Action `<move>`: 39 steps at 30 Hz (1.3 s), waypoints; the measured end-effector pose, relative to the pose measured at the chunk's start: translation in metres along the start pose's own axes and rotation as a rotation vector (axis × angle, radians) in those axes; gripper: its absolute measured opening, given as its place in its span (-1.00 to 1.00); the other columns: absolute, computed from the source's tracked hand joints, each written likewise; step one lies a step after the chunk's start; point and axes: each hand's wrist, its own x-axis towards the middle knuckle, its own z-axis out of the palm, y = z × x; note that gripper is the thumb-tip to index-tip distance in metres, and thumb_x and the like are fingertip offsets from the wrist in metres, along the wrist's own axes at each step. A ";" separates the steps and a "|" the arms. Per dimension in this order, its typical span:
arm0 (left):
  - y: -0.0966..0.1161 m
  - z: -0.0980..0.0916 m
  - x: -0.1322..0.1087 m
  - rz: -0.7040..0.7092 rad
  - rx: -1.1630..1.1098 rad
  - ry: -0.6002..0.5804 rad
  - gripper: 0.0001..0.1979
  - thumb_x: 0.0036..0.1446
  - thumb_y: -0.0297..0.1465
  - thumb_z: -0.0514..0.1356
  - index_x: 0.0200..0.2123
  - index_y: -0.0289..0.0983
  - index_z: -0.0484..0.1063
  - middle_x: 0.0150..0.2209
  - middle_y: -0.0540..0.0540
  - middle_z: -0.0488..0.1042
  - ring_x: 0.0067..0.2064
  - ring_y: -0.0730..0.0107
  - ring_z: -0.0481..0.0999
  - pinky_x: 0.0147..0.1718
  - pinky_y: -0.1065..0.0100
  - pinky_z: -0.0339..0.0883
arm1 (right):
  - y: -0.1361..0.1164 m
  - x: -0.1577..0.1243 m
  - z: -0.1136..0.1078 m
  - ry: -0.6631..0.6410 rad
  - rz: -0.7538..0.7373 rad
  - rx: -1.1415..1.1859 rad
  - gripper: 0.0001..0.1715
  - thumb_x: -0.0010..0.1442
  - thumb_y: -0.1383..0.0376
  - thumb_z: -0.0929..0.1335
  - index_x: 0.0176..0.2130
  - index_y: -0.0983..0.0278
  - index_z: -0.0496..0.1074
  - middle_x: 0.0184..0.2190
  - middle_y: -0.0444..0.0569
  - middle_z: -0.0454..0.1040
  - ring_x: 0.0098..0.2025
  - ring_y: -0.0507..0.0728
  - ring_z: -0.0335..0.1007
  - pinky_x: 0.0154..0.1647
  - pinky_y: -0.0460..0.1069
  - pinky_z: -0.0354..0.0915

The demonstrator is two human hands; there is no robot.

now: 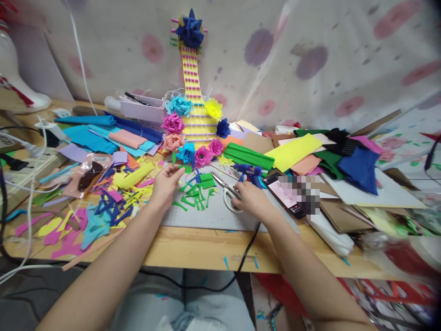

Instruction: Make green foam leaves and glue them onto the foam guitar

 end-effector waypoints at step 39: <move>0.012 -0.004 -0.008 -0.027 -0.201 -0.101 -0.71 -0.24 -0.45 0.31 -0.42 -0.30 0.26 -0.64 0.19 0.11 -0.71 0.75 -0.02 -0.78 0.60 -0.27 | -0.070 0.016 -0.010 0.005 -0.195 0.595 -0.62 0.03 -0.02 0.28 -0.40 0.24 0.21 -0.52 -0.19 0.32 -0.51 -0.02 0.14 -0.49 -0.11 -0.04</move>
